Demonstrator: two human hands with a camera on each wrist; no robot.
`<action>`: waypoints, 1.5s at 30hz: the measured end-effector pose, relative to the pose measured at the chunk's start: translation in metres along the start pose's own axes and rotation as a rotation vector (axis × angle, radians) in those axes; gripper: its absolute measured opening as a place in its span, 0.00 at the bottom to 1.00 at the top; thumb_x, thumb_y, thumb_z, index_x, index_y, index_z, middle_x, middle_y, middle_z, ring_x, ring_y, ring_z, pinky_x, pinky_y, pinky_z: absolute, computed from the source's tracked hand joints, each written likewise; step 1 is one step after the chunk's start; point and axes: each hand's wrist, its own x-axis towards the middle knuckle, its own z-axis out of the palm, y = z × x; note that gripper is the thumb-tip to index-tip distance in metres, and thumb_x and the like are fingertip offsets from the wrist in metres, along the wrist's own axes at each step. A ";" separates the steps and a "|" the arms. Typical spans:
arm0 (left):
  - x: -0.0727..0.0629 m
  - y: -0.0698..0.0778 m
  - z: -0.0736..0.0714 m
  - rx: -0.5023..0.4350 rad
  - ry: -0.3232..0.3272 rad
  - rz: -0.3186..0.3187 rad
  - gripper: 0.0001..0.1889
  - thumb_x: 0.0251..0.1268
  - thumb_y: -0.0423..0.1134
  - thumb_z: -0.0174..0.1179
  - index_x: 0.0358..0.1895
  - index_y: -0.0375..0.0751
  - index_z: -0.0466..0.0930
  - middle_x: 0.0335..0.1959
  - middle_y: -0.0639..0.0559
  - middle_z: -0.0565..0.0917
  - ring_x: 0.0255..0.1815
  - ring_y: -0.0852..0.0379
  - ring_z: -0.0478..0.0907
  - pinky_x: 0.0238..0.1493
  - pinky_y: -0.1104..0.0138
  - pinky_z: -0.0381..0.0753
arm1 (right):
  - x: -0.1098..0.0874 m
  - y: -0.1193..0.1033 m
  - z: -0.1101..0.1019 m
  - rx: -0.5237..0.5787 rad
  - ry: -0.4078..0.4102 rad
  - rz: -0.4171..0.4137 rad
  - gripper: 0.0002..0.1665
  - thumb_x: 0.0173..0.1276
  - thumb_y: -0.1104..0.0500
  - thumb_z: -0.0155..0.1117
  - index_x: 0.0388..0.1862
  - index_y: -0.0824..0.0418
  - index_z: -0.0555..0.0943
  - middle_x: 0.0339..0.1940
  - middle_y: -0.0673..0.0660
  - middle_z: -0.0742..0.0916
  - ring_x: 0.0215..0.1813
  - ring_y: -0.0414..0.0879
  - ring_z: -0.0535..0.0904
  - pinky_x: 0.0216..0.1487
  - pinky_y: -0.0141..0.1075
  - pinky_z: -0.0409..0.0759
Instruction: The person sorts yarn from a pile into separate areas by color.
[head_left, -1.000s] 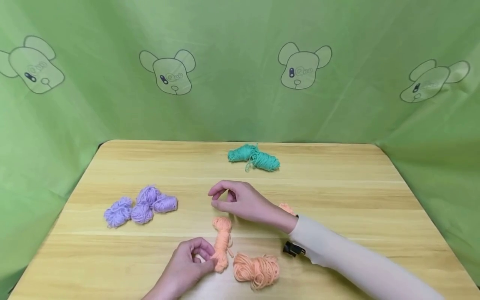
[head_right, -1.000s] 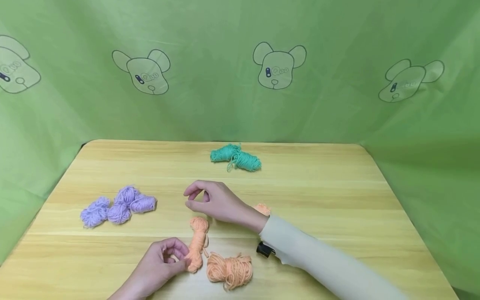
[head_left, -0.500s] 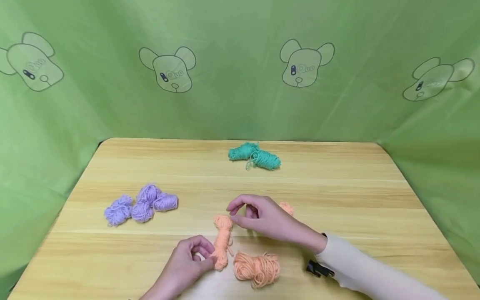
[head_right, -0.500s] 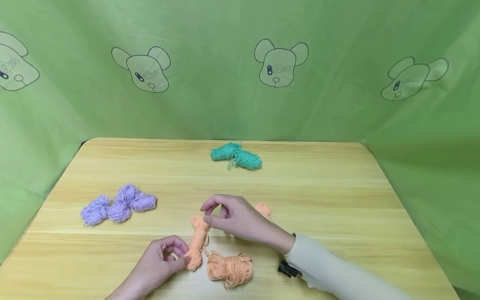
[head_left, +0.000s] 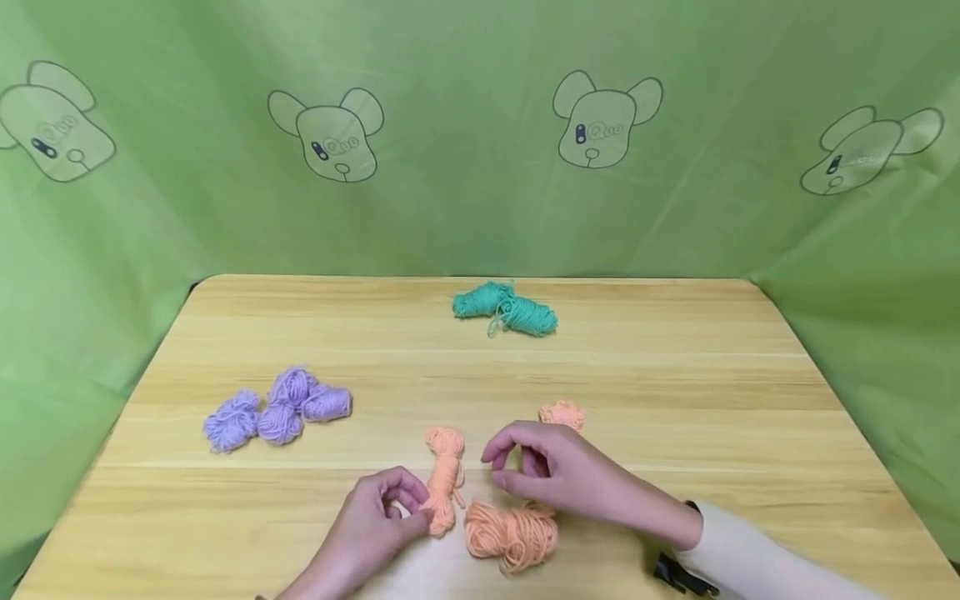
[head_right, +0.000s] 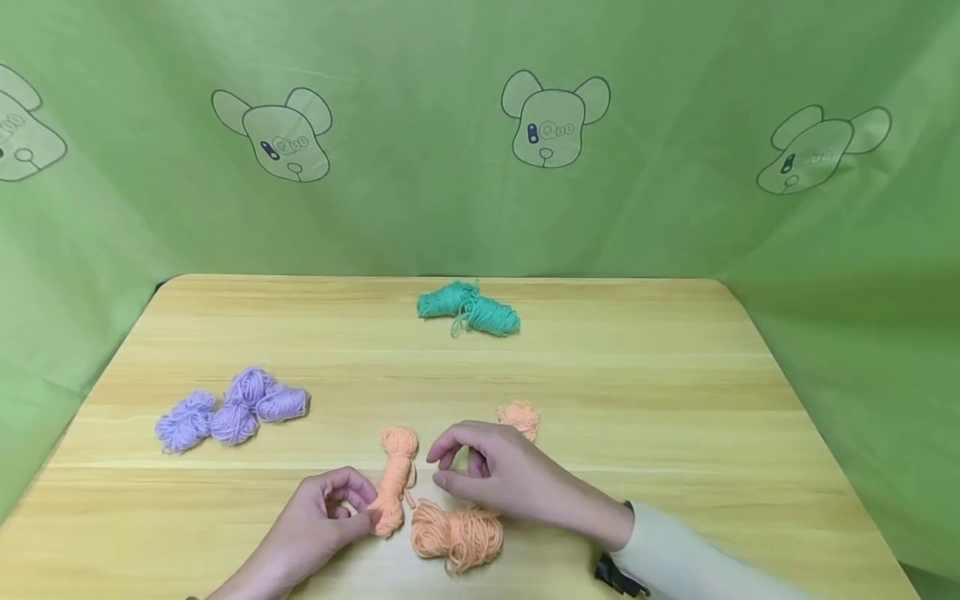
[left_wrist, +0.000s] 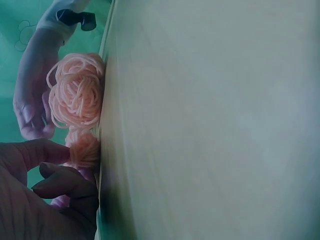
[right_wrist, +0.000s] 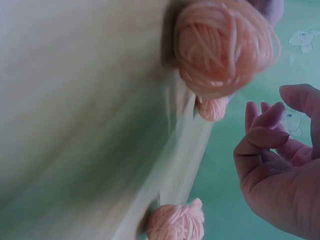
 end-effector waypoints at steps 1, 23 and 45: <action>0.000 0.000 0.000 -0.001 0.000 -0.001 0.10 0.58 0.26 0.73 0.40 0.37 0.83 0.33 0.51 0.82 0.30 0.57 0.73 0.32 0.70 0.72 | -0.003 0.000 0.001 -0.007 -0.003 -0.018 0.11 0.78 0.56 0.73 0.55 0.56 0.87 0.25 0.43 0.79 0.25 0.33 0.72 0.27 0.32 0.76; 0.000 0.000 -0.003 -0.003 0.025 -0.019 0.12 0.58 0.26 0.73 0.44 0.37 0.84 0.33 0.51 0.83 0.29 0.56 0.74 0.32 0.69 0.72 | -0.044 0.015 0.004 -0.190 -0.062 -0.135 0.20 0.67 0.59 0.81 0.52 0.43 0.84 0.33 0.37 0.80 0.30 0.28 0.70 0.28 0.25 0.73; -0.002 0.000 -0.031 0.006 0.052 -0.027 0.09 0.60 0.25 0.71 0.43 0.34 0.89 0.32 0.50 0.83 0.26 0.59 0.73 0.26 0.72 0.72 | -0.039 0.024 0.011 -0.185 -0.044 -0.081 0.21 0.63 0.68 0.78 0.44 0.42 0.86 0.30 0.32 0.78 0.27 0.25 0.66 0.26 0.25 0.71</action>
